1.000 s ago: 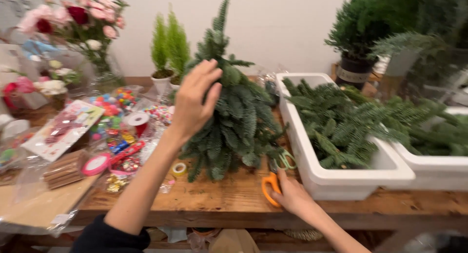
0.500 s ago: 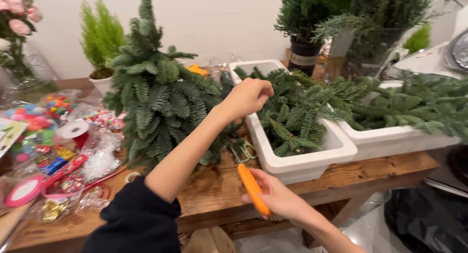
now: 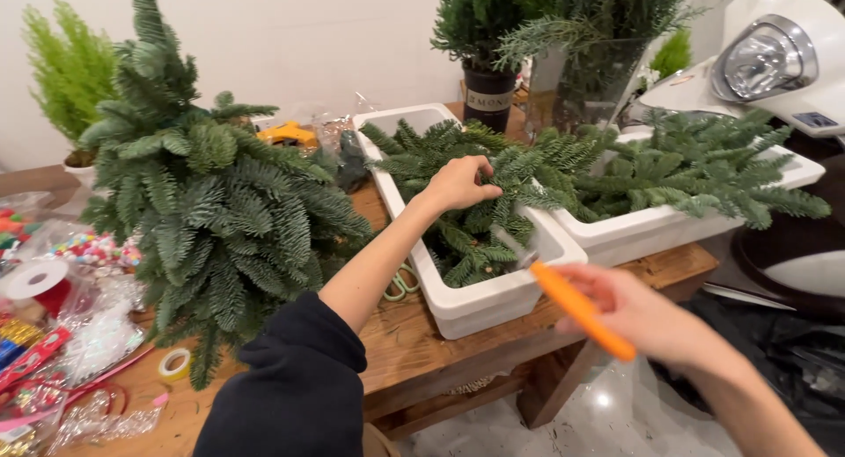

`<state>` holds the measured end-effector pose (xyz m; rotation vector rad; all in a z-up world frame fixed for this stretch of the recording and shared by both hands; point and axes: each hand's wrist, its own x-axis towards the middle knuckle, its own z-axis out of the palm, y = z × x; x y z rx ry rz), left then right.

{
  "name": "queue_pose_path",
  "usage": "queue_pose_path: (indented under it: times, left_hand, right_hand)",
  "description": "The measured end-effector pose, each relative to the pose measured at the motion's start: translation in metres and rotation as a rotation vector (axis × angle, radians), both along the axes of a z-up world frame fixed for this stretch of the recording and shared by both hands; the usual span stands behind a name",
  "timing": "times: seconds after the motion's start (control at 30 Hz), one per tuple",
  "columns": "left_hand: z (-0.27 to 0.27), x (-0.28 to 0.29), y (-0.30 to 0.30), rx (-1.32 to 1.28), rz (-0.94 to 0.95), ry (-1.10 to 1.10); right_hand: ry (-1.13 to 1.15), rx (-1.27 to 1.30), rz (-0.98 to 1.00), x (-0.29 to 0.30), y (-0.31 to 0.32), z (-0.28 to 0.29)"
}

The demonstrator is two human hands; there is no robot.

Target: The person uses orange-handled shears to trim small artificial pine branches from a white container. They then insert the trimmed branches into a small artificial Christmas tree on the table, adjusting the foliage to shape the tree.

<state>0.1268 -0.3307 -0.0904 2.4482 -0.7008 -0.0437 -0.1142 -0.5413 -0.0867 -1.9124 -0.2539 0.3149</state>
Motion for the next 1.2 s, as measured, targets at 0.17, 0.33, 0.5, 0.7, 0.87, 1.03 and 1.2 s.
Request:
queue_pose_path:
  times: [0.17, 0.33, 0.5, 0.7, 0.87, 1.03, 1.2]
  left_hand:
    - [0.001, -0.022, -0.012, 0.027, 0.082, 0.075]
    - [0.008, -0.035, -0.007, 0.092, 0.126, 0.235]
    - [0.032, -0.040, 0.020, -0.302, 0.102, 0.443]
    - [0.020, 0.024, 0.051, -0.148, 0.311, 0.059]
    - [-0.050, 0.079, 0.041, -0.015, 0.254, -0.228]
    - [-0.038, 0.059, 0.038, 0.187, 0.302, -0.323]
    - [-0.039, 0.070, 0.051, 0.288, 0.357, -0.272]
  right_hand:
    - [0.049, -0.122, -0.310, 0.013, -0.027, 0.029]
    - [0.062, -0.075, -0.378, 0.023, -0.034, 0.040]
    - [-0.001, 0.006, -0.337, 0.033, -0.021, 0.040]
    - [-0.086, 0.335, -0.365, 0.064, -0.007, 0.022]
    - [-0.230, 0.561, -0.296, 0.114, 0.015, -0.007]
    - [-0.275, 0.629, -0.275, 0.134, 0.042, -0.023]
    - [-0.214, 0.646, -0.294, 0.126, 0.047, -0.020]
